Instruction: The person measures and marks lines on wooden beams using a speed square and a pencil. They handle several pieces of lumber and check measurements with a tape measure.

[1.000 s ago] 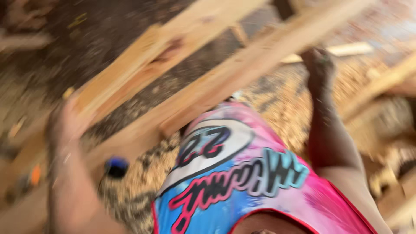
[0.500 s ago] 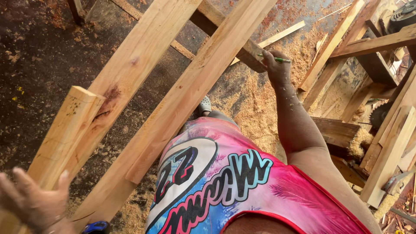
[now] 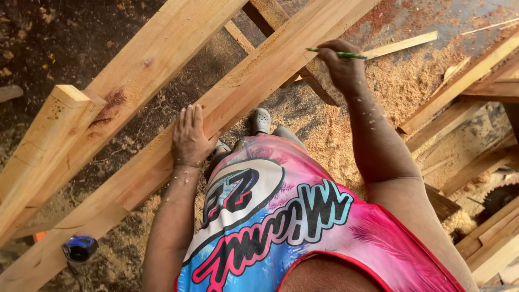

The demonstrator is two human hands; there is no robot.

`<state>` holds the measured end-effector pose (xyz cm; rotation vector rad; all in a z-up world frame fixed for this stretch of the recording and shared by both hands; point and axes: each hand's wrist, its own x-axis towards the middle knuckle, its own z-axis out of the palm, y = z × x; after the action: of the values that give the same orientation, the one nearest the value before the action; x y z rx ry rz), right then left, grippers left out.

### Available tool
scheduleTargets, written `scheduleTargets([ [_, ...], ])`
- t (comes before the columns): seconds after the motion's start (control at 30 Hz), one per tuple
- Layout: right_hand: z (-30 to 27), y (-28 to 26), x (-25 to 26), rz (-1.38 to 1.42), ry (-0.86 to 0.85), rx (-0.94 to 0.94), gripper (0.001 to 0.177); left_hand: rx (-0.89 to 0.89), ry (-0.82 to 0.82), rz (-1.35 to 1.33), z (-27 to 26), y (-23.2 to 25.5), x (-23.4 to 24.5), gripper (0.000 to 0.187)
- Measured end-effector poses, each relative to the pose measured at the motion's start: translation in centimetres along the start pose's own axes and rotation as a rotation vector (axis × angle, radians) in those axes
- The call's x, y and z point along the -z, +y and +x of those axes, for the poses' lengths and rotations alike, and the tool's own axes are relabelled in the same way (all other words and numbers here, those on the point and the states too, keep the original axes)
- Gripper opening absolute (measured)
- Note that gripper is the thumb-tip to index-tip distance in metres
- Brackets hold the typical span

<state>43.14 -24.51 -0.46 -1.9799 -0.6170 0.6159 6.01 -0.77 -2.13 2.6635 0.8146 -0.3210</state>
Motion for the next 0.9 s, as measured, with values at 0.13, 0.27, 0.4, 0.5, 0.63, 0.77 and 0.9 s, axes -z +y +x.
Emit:
scheduleTargets([
  [0.13,0.3,-2.4,-2.8,0.063,-0.129,-0.063,0.015,0.057,-0.019,-0.009,-0.1,0.4,-0.1,0.099],
  [0.27,2.0,-0.9,-3.7,-0.169,-0.175,0.289,0.013,0.073,-0.009,0.025,0.2,0.4,-0.4,0.098],
  [0.4,4.5,2.3,-1.3,-0.139,0.007,0.198,0.014,0.068,0.003,0.034,0.1,0.3,-0.6,0.094],
  [0.5,3.6,3.6,-0.3,-0.165,0.012,0.28,0.015,0.058,0.017,0.034,0.0,0.4,-0.6,0.093],
  [0.63,2.3,4.2,1.7,-0.378,0.217,0.234,0.018,0.036,0.071,0.043,0.7,-0.3,-1.2,0.093],
  [0.77,-4.0,5.1,3.6,-0.224,0.309,-0.041,0.02,-0.042,0.2,0.017,-0.7,-0.3,-2.0,0.091],
  [0.9,-12.0,8.2,3.8,-0.199,0.48,-0.299,0.029,-0.083,0.227,0.048,-0.3,-0.6,-2.0,0.091],
])
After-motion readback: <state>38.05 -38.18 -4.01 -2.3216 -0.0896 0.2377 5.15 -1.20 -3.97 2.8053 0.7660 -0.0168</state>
